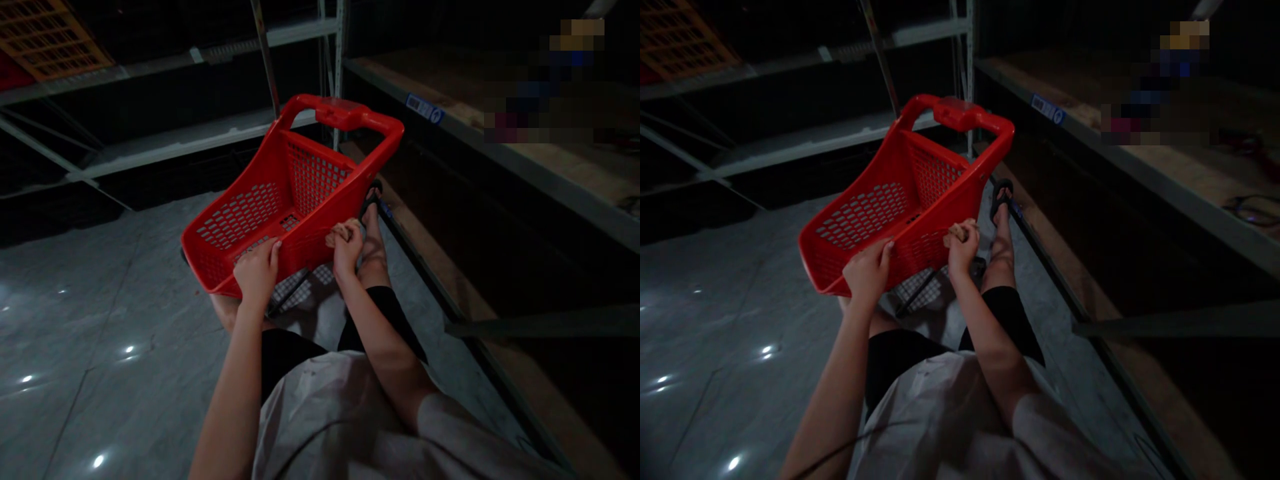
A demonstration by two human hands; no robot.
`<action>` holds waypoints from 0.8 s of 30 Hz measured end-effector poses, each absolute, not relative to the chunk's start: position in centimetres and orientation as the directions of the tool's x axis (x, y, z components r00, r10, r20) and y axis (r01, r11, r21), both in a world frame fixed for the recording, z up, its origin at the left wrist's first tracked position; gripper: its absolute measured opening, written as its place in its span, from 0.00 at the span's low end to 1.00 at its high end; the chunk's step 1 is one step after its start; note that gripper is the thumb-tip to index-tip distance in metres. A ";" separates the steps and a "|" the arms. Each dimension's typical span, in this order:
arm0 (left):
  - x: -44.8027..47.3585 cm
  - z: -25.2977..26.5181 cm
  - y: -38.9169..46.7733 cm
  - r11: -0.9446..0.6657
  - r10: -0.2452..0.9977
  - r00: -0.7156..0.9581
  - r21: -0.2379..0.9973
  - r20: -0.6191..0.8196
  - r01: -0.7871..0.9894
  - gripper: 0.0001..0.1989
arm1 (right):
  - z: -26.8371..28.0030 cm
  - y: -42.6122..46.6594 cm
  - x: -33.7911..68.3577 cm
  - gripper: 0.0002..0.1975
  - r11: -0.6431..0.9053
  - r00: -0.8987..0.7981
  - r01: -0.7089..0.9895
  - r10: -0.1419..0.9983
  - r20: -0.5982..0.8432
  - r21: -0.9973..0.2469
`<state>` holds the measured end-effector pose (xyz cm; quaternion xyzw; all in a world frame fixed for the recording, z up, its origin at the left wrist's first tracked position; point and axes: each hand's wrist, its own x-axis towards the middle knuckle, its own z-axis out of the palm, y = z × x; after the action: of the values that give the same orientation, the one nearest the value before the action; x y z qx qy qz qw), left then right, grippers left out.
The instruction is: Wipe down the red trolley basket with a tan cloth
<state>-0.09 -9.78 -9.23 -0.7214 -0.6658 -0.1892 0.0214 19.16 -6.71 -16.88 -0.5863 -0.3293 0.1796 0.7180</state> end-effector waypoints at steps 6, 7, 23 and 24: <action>0.7 -9.2 -9.8 -0.090 0.955 0.021 0.220 0.295 0.971 0.24 | -15.0 -6.9 16.0 0.11 0.319 0.539 0.383 0.685 0.490 -0.867; 0.8 -9.3 -9.8 -0.093 0.955 0.023 0.224 0.297 0.970 0.24 | -16.2 -7.3 15.1 0.11 0.293 0.517 0.392 0.714 0.472 -0.872; 1.5 -8.8 -9.4 -0.093 0.962 0.032 0.214 0.270 0.972 0.25 | -14.2 -7.3 15.5 0.10 0.361 0.442 0.421 0.720 0.535 -0.832; 1.5 -8.7 -9.5 -0.088 0.964 0.030 0.207 0.265 0.974 0.24 | -13.0 -7.2 15.3 0.10 0.405 0.437 0.434 0.687 0.581 -0.805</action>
<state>1.52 -9.50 -8.73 -0.7176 -0.6751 -0.1701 0.0156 15.33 -7.17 -12.98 -0.5370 -0.5215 0.0964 0.6561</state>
